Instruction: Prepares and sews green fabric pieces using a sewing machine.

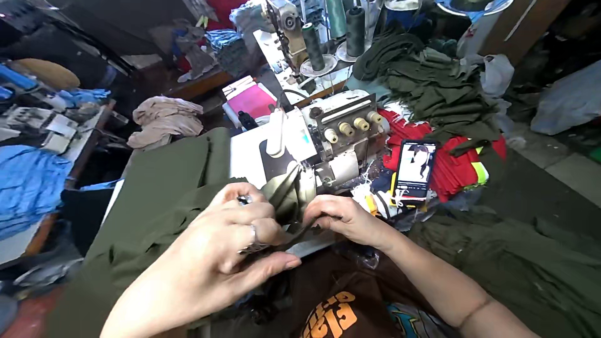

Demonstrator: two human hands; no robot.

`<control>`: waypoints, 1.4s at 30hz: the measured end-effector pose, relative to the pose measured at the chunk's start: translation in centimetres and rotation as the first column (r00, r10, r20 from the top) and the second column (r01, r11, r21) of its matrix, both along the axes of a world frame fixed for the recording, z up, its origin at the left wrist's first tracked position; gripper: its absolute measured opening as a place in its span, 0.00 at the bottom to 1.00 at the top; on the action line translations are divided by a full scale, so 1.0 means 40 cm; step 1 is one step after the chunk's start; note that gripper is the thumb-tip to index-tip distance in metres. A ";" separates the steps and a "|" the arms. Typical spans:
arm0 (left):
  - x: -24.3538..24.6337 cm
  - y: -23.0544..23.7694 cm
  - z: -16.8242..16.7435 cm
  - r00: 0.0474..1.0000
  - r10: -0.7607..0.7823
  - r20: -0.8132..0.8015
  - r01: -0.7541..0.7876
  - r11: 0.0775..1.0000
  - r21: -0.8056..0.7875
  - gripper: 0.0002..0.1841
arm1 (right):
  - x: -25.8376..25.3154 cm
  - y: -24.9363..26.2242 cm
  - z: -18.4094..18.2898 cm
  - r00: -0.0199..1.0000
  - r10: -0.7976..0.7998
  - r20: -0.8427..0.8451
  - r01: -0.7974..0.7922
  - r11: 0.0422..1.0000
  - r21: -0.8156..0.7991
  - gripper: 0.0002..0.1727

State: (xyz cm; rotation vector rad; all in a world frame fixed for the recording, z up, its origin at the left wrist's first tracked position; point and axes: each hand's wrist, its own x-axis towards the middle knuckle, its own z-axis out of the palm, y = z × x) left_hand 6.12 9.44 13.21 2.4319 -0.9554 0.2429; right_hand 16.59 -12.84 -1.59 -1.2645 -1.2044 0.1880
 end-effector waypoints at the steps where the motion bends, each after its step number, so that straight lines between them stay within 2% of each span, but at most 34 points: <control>1: -0.002 -0.009 0.003 1.000 -0.008 0.000 0.008 1.000 0.025 0.14 | -0.005 -0.004 -0.004 1.000 -0.019 0.019 0.019 1.000 0.001 0.10; 4: -0.002 -0.009 0.018 0.992 0.085 0.096 -0.104 0.971 0.216 0.17 | -0.031 -0.031 -0.030 0.993 -0.114 0.022 0.114 0.993 -0.004 0.09; 6: 0.011 0.012 0.019 0.966 0.177 0.189 -0.235 0.905 0.355 0.17 | -0.054 -0.055 -0.064 0.984 -0.179 -0.016 0.179 0.984 -0.021 0.09; 8: 0.025 0.026 -0.001 0.959 0.216 0.185 -0.276 0.865 0.418 0.16 | -0.075 -0.074 -0.104 0.976 -0.215 -0.047 0.213 0.976 -0.039 0.10; 11: 0.031 0.005 -0.022 0.973 0.191 0.128 -0.227 0.888 0.401 0.15 | -0.088 -0.085 -0.144 0.971 -0.216 -0.103 0.215 0.976 -0.023 0.11; 15: 0.029 -0.023 -0.010 0.992 0.100 0.071 -0.117 0.944 0.308 0.14 | -0.084 -0.089 -0.133 0.973 -0.204 -0.107 0.204 0.979 -0.014 0.12; 18: 0.032 -0.019 -0.009 0.996 0.065 0.062 -0.080 0.952 0.296 0.14 | -0.090 -0.087 -0.133 0.968 -0.223 -0.116 0.222 0.975 -0.022 0.11; 22: 0.055 -0.001 -0.026 0.994 0.098 0.055 -0.110 0.934 0.339 0.14 | -0.088 -0.064 -0.157 0.955 -0.272 -0.119 0.270 0.962 -0.031 0.10; 28: 0.097 -0.019 -0.030 0.988 0.130 0.082 -0.150 0.930 0.334 0.12 | -0.008 -0.007 -0.171 0.940 -0.335 -0.061 0.333 0.942 -0.033 0.10; 37: 0.157 -0.076 -0.143 0.985 0.171 0.004 -0.157 0.895 0.418 0.06 | 0.029 0.030 -0.186 0.926 -0.363 -0.103 0.365 0.931 -0.001 0.09; 39: 0.174 -0.078 -0.164 0.978 0.206 0.036 -0.200 0.874 0.442 0.07 | 0.037 0.035 -0.190 0.918 -0.386 -0.093 0.386 0.922 -0.014 0.09; 42: 0.186 -0.055 -0.177 0.948 0.291 0.132 -0.319 0.840 0.440 0.13 | 0.050 0.038 -0.197 0.912 -0.403 -0.074 0.400 0.915 -0.043 0.10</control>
